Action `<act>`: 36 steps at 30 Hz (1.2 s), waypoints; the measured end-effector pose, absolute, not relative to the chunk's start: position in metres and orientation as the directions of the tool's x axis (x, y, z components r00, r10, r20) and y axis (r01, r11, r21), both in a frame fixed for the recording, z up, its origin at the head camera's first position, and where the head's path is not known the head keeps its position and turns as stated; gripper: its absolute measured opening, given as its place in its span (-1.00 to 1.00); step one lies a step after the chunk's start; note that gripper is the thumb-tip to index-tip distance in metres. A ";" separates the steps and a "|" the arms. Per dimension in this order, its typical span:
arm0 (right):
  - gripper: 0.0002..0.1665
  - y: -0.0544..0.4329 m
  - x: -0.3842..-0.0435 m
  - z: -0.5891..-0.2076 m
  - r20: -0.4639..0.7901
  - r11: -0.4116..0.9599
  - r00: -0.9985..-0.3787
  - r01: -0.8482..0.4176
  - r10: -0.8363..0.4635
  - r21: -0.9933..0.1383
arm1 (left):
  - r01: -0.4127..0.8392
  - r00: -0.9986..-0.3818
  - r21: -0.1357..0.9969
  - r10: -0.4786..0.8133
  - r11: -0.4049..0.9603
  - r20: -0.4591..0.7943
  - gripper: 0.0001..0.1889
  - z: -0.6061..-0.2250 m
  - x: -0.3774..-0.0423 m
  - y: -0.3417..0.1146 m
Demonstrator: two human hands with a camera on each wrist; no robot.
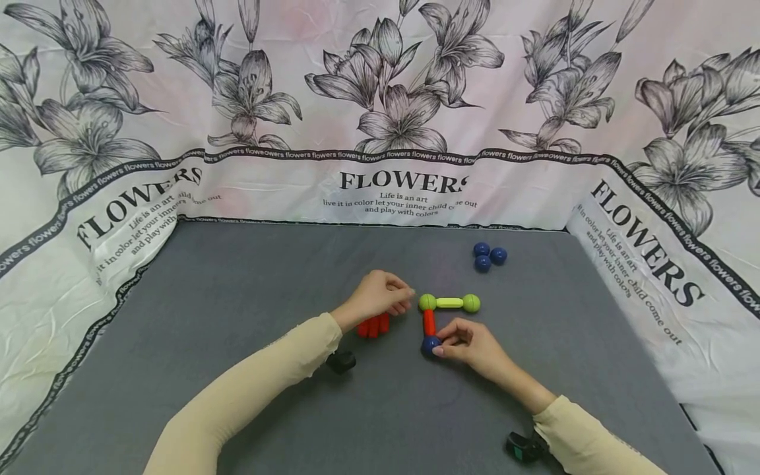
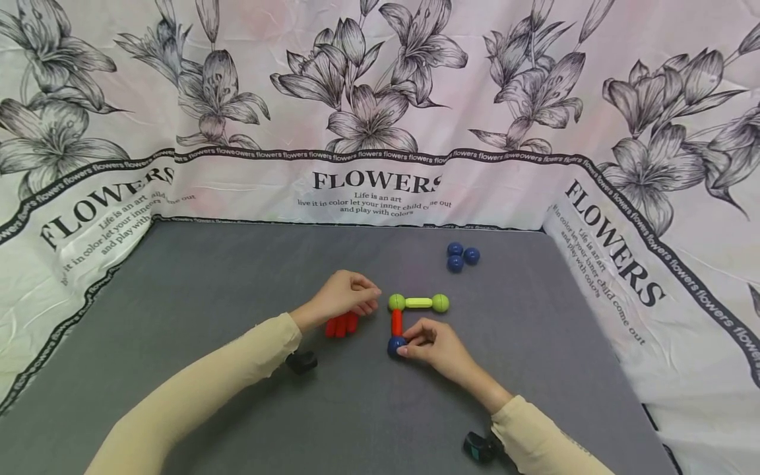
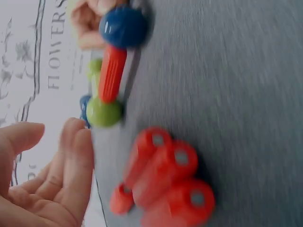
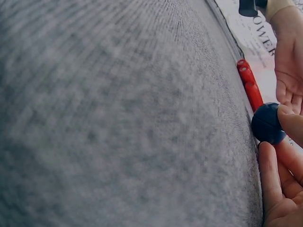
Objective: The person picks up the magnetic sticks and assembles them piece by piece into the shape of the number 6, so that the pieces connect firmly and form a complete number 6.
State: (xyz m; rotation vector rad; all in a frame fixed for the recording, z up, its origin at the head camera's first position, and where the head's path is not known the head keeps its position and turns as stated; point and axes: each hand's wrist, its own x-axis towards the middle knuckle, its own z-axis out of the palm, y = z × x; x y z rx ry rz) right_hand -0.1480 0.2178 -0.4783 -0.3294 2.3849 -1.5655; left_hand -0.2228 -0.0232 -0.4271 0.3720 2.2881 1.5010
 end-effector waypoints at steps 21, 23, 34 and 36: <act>-0.64 0.218 -0.148 -0.480 -0.122 0.405 -0.936 -0.024 -0.330 -0.914 | 0.099 -0.935 0.863 0.342 0.496 -0.090 -0.58 -0.460 -0.263 -0.062; -0.64 0.218 -0.148 -0.480 -0.126 0.408 -0.936 -0.020 -0.328 -0.913 | 0.092 -0.931 0.850 0.347 0.519 -0.111 -0.57 -0.463 -0.265 -0.061; -0.63 0.217 -0.148 -0.479 -0.147 0.419 -0.936 -0.001 -0.320 -0.908 | 0.079 -0.919 0.809 0.358 0.583 -0.168 -0.52 -0.460 -0.271 -0.058; -0.64 0.217 -0.149 -0.478 -0.145 0.412 -0.937 0.002 -0.317 -0.911 | 0.090 -0.920 0.799 0.357 0.595 -0.163 -0.52 -0.459 -0.272 -0.058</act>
